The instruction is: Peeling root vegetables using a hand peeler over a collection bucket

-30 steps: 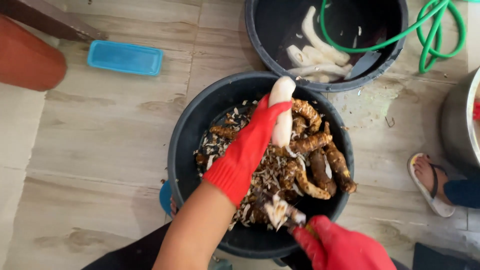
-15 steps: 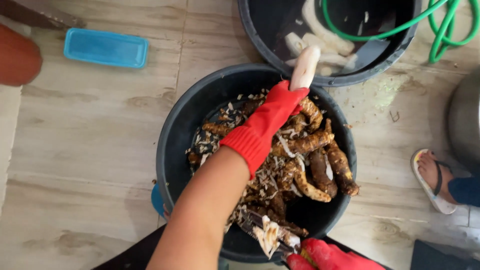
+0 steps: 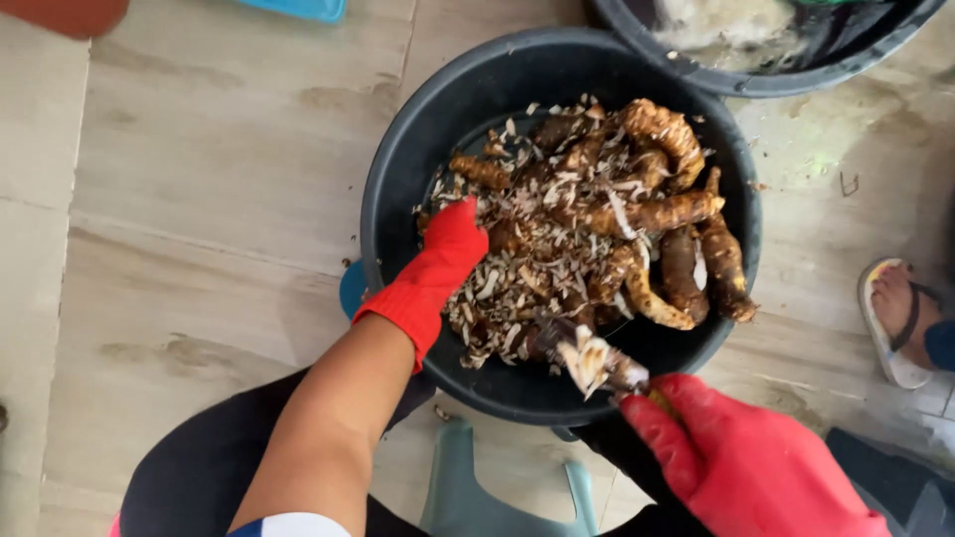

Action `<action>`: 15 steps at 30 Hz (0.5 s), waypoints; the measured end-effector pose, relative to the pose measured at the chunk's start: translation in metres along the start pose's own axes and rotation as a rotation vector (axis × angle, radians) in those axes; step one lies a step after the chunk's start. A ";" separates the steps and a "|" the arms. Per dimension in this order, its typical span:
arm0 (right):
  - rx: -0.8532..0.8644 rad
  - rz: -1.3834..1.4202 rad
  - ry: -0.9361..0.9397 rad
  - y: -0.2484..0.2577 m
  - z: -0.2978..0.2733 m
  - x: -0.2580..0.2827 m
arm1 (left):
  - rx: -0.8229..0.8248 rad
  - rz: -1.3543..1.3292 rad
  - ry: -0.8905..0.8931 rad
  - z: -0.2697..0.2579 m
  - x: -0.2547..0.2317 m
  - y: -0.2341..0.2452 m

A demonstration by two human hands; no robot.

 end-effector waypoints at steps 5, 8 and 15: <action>-0.002 -0.005 -0.015 0.001 0.002 0.002 | 0.225 0.217 -0.001 -0.066 -0.050 0.017; -0.035 -0.011 0.037 -0.007 0.019 -0.002 | 0.068 0.338 0.004 -0.047 -0.029 -0.018; -0.166 -0.044 0.136 -0.005 0.040 -0.002 | 0.261 -0.036 0.088 -0.057 -0.022 -0.011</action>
Point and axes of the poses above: each hand's wrist, its own z-axis towards the middle knuckle, its own y-axis out of the back of the hand, x = y × z, the point moved 7 cm from there along z, towards the middle knuckle, and after that the axes turned 7 degrees about x, right-handed, at the moved point
